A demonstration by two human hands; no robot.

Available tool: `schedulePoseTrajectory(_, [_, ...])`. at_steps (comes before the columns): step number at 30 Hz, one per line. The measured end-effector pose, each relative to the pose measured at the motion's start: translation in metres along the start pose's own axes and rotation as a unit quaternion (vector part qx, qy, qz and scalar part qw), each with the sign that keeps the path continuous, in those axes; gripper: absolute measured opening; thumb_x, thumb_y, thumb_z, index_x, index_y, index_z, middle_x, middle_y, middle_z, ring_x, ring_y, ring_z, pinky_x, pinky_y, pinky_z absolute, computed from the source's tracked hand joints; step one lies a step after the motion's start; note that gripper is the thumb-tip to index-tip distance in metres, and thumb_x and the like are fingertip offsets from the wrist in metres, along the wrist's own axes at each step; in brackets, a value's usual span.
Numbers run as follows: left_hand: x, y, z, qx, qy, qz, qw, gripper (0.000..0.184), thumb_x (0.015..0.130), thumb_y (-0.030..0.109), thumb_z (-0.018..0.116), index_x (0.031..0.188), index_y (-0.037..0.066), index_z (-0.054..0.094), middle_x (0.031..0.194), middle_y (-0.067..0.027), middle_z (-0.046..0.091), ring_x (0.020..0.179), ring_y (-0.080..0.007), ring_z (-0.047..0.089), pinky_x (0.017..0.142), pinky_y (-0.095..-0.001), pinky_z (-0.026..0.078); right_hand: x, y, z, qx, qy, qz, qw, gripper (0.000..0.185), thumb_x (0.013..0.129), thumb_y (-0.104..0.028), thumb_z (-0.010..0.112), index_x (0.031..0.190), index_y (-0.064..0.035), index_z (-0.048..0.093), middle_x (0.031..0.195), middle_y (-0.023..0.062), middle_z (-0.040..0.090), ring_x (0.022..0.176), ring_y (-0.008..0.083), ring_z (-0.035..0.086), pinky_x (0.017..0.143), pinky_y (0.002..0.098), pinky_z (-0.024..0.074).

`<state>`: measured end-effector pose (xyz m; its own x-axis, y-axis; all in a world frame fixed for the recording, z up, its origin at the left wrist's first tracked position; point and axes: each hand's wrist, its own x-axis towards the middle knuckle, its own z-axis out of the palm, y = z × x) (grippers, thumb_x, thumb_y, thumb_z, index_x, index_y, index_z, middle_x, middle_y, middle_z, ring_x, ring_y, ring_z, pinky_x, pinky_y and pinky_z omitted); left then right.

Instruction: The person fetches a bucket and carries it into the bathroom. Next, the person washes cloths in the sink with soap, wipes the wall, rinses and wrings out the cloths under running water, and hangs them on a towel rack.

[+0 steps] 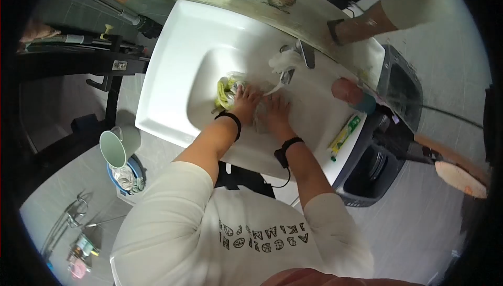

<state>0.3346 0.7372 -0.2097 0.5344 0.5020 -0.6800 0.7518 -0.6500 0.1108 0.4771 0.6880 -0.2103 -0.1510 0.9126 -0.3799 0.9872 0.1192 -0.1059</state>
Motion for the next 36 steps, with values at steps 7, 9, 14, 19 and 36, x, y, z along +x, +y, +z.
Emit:
schedulePoseTrajectory(7, [0.011,-0.002,0.028,-0.049,0.132,0.004,0.990,0.087,0.072,0.034,0.063,0.140,0.010,0.015,0.145,-0.0134,0.016,0.135,-0.0303,0.010,0.107,-0.0517,0.006,-0.005,-0.007,0.006,0.002,0.057,0.002,0.998,0.063,0.077,-0.042,0.059,0.128,-0.0120,0.038,0.132,0.0189,0.035,0.125,0.0370,0.029,0.096,0.0551,0.0290])
schedulePoseTrajectory(9, [0.015,-0.003,0.032,-0.074,0.135,0.004,0.988,0.082,0.073,0.034,0.062,0.138,0.009,0.020,0.143,-0.0151,0.020,0.133,-0.0311,0.016,0.105,-0.0520,0.014,0.011,0.010,0.004,0.068,0.045,0.021,0.996,0.058,0.077,-0.041,0.059,0.125,-0.0109,0.043,0.127,0.0191,0.040,0.122,0.0348,0.034,0.096,0.0499,0.0317])
schedulePoseTrajectory(14, [0.020,-0.024,0.004,-0.308,-0.148,-0.059,0.938,0.068,0.076,0.033,0.060,0.131,0.004,0.034,0.133,-0.0183,0.035,0.123,-0.0295,0.036,0.095,-0.0436,0.037,0.002,0.034,-0.016,0.197,-0.075,0.302,0.930,0.045,0.077,-0.034,0.059,0.113,-0.0084,0.054,0.116,0.0165,0.052,0.110,0.0289,0.048,0.091,0.0400,0.0383])
schedulePoseTrajectory(19, [0.031,-0.014,0.046,-0.752,0.097,-0.144,0.636,0.059,0.080,0.033,0.058,0.127,0.004,0.039,0.126,-0.0160,0.043,0.113,-0.0216,0.044,0.087,-0.0302,0.042,-0.002,-0.013,0.001,0.615,0.145,-0.014,0.775,0.028,0.075,-0.018,0.064,0.099,-0.0055,0.056,0.100,0.0064,0.054,0.103,0.0175,0.048,0.084,0.0311,0.0410])
schedulePoseTrajectory(36, [0.007,0.013,-0.009,-0.912,0.022,-0.189,0.364,0.034,0.090,0.029,0.045,0.114,0.007,0.052,0.116,-0.0041,0.054,0.107,-0.0188,0.050,0.089,-0.0336,0.041,-0.005,-0.034,-0.065,0.449,0.160,0.283,0.832,0.034,0.089,-0.034,0.040,0.086,-0.0053,0.057,0.088,0.0167,0.061,0.084,0.0348,0.058,0.073,0.0437,0.0452])
